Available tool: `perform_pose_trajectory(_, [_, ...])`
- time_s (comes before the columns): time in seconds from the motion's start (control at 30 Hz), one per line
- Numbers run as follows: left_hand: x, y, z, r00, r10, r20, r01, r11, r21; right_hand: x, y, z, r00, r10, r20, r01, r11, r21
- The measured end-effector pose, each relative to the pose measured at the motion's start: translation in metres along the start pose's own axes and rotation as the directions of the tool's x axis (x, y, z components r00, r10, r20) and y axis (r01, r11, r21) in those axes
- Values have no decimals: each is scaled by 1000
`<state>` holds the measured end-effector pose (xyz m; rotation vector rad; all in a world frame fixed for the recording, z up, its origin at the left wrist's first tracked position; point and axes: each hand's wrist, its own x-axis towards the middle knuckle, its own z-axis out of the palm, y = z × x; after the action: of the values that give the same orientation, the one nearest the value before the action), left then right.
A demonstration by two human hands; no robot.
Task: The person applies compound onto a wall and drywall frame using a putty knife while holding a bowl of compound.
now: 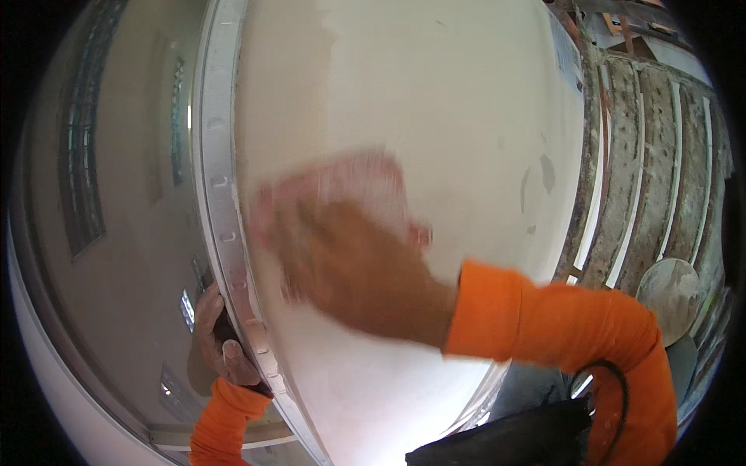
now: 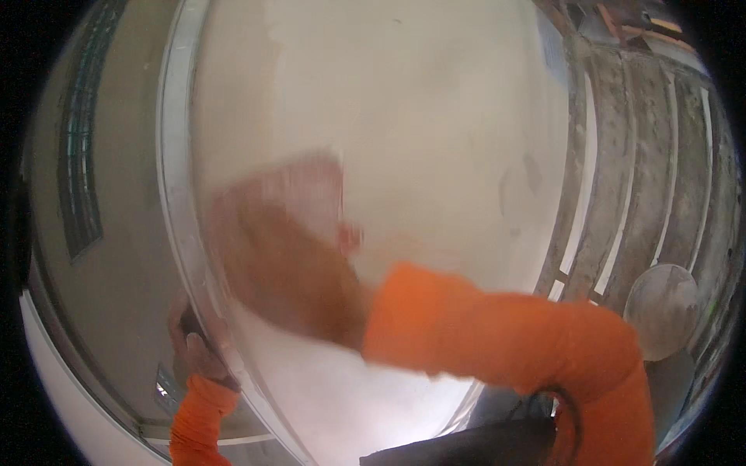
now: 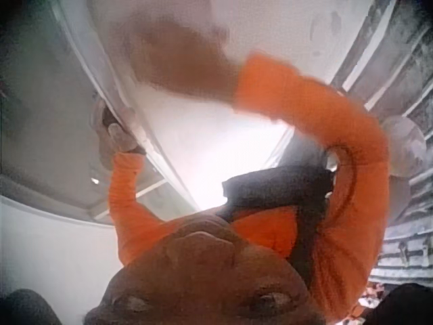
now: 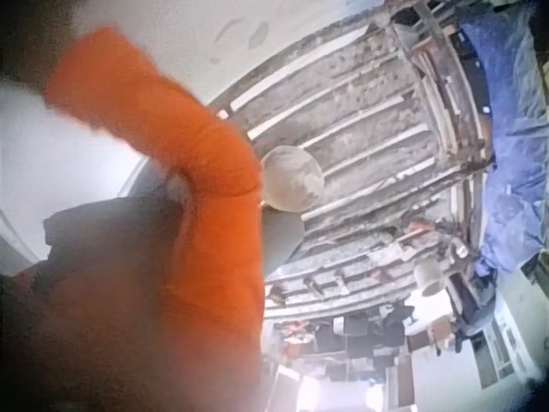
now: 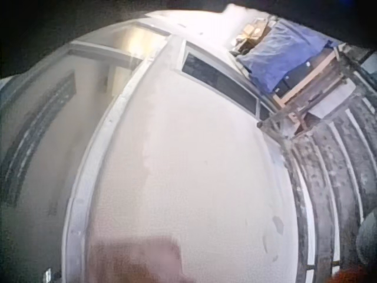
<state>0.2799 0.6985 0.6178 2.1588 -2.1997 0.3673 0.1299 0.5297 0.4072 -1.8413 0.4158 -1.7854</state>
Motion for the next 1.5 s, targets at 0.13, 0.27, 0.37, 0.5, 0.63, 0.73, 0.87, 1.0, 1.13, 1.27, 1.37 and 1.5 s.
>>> perform_pose_trajectory(0.13, [-1, 2, 3, 1000, -11, -6, 11, 1000, -14, -23, -38, -32, 969, -69, 236, 51, 996, 79])
perform_pose_trajectory(0.27, [1, 3, 5, 1000, -3, -18, 2, 999, -54, 56, 81, -34, 949, 68, -307, -132, 972, -195])
perform_pose_trajectory(0.37, [5, 4, 5, 1000, 10, -20, -11, 998, -58, 100, 139, -54, 965, 61, -253, -115, 972, -204])
perform_pose_trajectory(0.5, [8, 3, 2, 1000, -3, -25, 1, 998, -57, 127, 164, -52, 963, 176, -203, -208, 966, -151])
perform_pose_trajectory(0.63, [8, 3, 5, 1000, -9, -23, 7, 997, -76, 118, 150, -37, 966, 234, -112, -247, 963, -111])
perform_pose_trajectory(0.73, [7, 5, 11, 999, -39, -23, 36, 993, -112, 89, 130, -2, 951, 32, -307, -84, 984, -158])
perform_pose_trajectory(0.87, [-1, -2, -2, 996, -76, -55, 72, 995, -67, 30, 38, 5, 996, -27, -83, 16, 991, -131])
perform_pose_trajectory(1.0, [14, 0, -3, 996, 20, 92, -17, 999, -32, -10, -13, -26, 951, -66, 303, 58, 998, 34])
perform_pose_trajectory(1.13, [20, 18, 1, 989, -54, 140, 59, 997, -39, 33, 67, -30, 994, 14, -111, -32, 985, -169])
perform_pose_trajectory(1.27, [10, 6, 8, 994, 44, -103, -45, 999, -4, 83, 132, -11, 930, -52, -364, -20, 981, -192])
perform_pose_trajectory(1.37, [17, 3, 3, 998, 61, -6, -62, 996, -61, 95, 144, 9, 924, -82, -374, -19, 966, -259])
perform_pose_trajectory(1.5, [5, -3, -14, 999, 39, 5, -39, 998, -46, 57, 63, 28, 988, -31, -149, -8, 968, -251])
